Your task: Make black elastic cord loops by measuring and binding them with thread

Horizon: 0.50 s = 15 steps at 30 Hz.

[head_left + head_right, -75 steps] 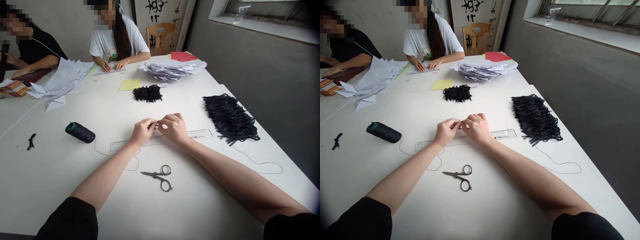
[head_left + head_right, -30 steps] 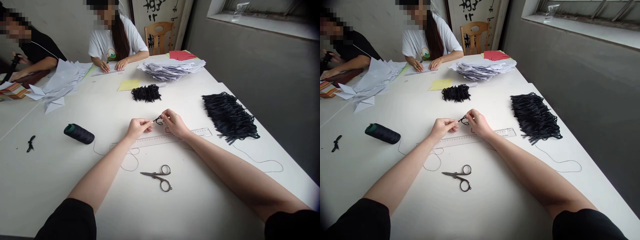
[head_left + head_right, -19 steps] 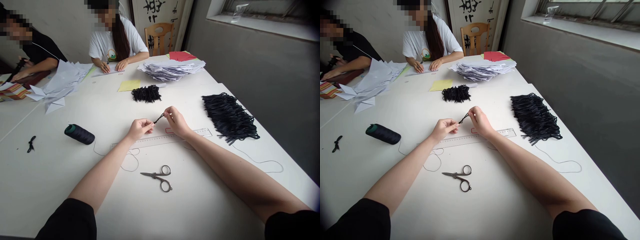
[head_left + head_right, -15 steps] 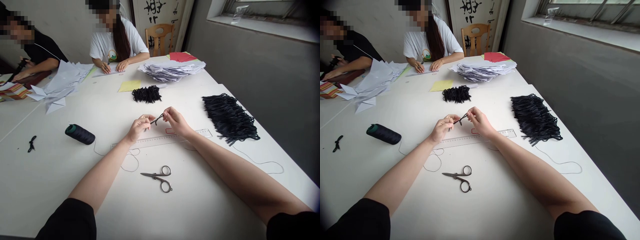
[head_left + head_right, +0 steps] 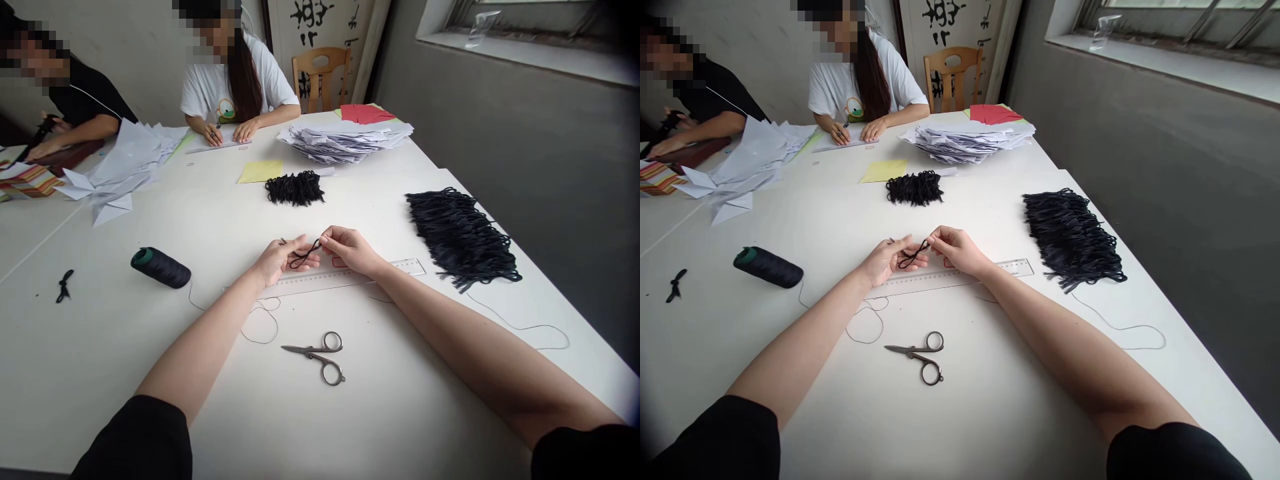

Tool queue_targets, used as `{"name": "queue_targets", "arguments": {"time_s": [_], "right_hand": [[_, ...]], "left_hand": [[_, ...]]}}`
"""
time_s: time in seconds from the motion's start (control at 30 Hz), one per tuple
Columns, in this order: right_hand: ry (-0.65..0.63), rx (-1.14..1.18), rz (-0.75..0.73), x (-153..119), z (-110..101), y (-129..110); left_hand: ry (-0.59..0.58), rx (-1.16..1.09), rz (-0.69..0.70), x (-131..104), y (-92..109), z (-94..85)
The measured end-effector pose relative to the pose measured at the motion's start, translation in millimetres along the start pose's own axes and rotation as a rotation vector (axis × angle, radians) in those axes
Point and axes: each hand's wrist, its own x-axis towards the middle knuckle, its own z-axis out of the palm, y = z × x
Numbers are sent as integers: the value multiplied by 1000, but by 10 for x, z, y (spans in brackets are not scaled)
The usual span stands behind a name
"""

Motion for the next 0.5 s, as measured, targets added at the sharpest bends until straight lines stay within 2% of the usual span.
{"name": "queue_targets", "arguments": {"time_s": [0.23,0.5], "right_hand": [[23,-26,47,-8,-2,-26],[12,-92,-24,4,5,22]], "left_hand": [[59,60,69,-16,-43,41],[96,68,64,-19,-38,84]]}}
